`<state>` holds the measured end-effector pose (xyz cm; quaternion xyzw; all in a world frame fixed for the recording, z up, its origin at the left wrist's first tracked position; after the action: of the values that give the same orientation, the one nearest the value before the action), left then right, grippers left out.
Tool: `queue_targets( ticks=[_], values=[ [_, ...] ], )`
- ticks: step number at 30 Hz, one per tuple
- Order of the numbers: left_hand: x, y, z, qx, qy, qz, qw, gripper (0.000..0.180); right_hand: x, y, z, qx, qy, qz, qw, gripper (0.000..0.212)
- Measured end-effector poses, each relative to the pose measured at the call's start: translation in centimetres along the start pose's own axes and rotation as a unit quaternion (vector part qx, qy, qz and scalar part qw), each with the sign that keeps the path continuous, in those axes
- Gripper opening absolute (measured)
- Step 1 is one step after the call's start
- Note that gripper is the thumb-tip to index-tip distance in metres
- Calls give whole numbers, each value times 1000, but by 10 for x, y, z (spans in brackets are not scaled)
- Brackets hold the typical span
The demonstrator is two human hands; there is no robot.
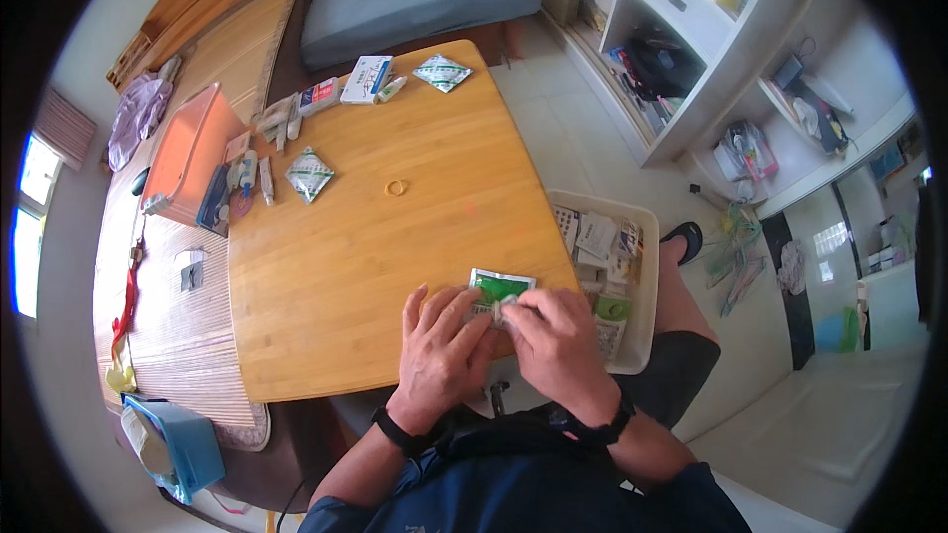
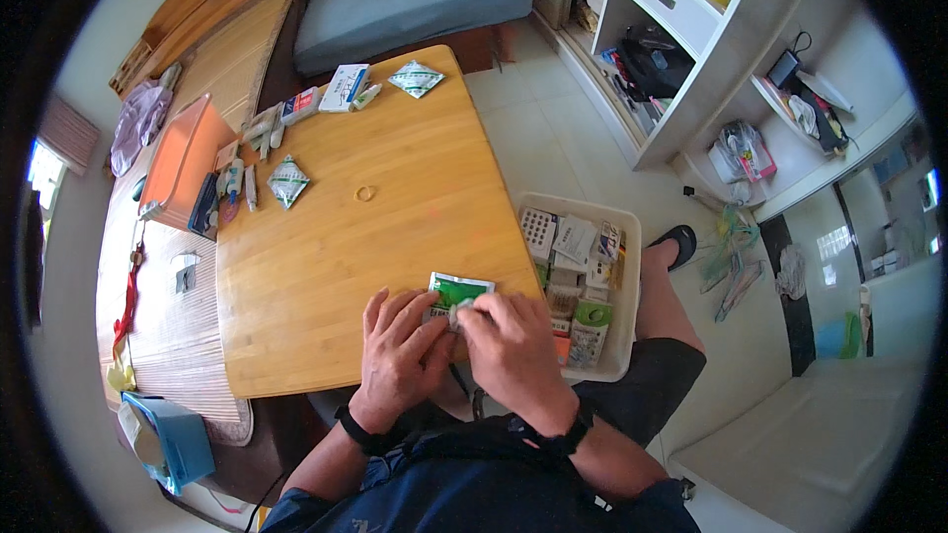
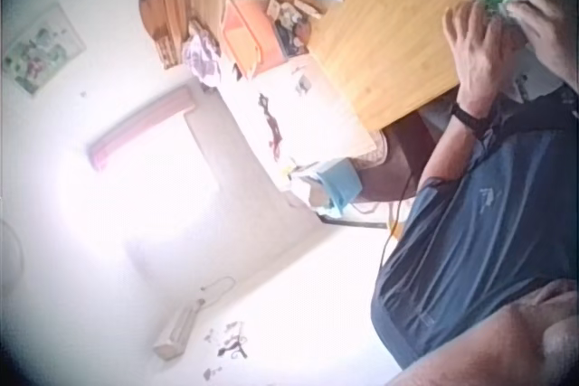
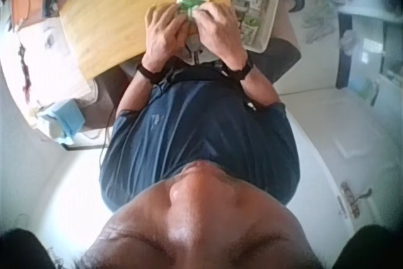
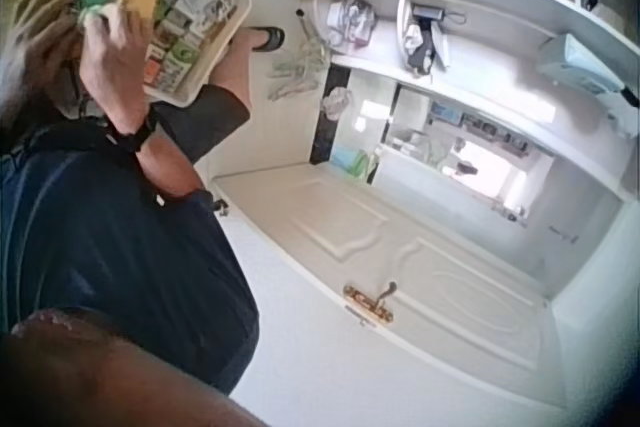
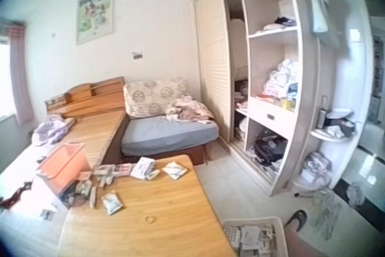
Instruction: The person wipes down various medicine boxes, packets, and tubes using a white cloth, handling them one by one at a wooden table and then placing them into a white plastic bin.
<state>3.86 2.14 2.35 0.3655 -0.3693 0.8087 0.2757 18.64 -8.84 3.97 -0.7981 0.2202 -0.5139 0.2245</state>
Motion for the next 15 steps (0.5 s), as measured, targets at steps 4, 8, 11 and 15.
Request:
queue_targets(
  ticks=[4, 8, 11, 15],
  values=[
    [4, -4, 6, 11, 9, 6, 1000, 29, 3, 1, -1, 1, -11, -9, 1000, 26],
    [3, -4, 7, 15, 8, 7, 1000, 30, 0, -9, 11, -5, 6, 18, 1000, 26],
    [1, -3, 3, 17, 9, 7, 1000, 32, 2, -5, 3, 0, -1, 9, 1000, 24],
    [6, -6, 6, 27, 9, -4, 1000, 29, 3, 3, 2, -16, -39, -9, 999, 24]
  ],
)
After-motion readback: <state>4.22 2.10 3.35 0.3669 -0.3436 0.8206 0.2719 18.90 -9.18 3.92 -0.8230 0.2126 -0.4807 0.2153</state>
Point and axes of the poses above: each hand's wrist, its own y-axis away from the middle knuckle, its own x-axis out of the back of the hand, z = x × y, the point moved 5 cm from there along -y, towards the middle knuckle, and after that the axes turned 10 degrees about x, right-handed, at the moved point
